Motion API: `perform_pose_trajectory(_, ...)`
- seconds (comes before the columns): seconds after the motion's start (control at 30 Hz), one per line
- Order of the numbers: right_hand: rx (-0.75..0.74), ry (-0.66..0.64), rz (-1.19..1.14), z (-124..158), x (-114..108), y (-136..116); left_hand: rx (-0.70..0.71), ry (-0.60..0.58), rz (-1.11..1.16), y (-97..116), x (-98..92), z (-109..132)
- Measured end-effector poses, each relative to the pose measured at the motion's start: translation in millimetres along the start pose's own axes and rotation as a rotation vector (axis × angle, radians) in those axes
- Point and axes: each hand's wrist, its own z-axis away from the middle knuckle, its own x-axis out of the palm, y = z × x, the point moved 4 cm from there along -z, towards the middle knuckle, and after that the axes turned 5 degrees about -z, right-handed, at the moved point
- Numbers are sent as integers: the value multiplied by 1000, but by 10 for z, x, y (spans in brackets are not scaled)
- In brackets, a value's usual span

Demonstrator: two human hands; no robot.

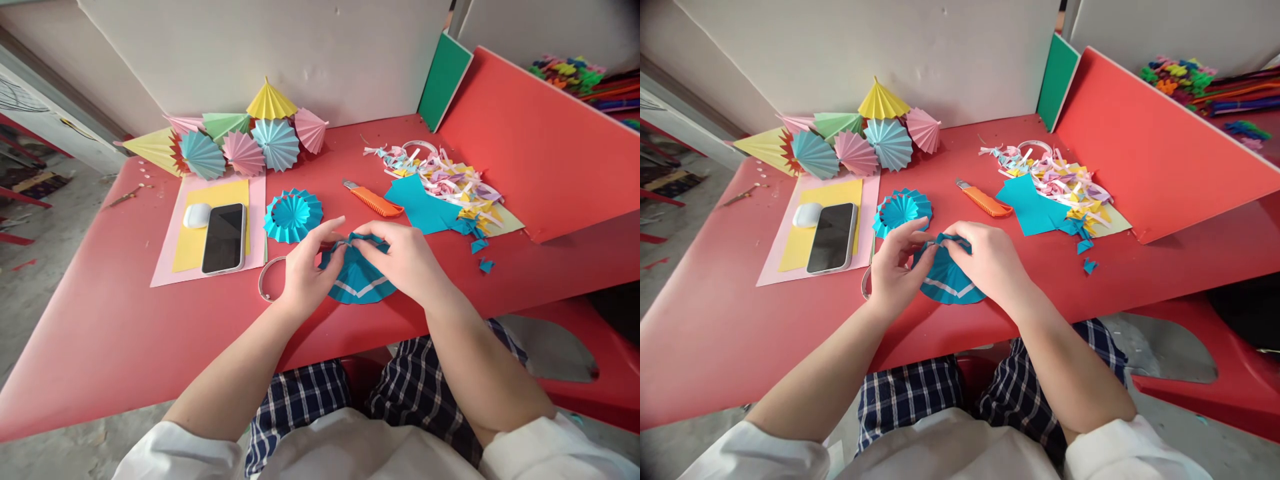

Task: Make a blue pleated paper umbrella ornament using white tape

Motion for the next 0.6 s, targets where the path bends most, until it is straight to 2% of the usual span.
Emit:
perform_pose_trajectory(0.33, 20, -15, 1, 2, 23, -18, -15, -11, -16, -17, 8, 19)
perform_pose_trajectory(0.6, 20, 22, 24, -6, -13, -9, -117, -2, -26, -61, 4, 6)
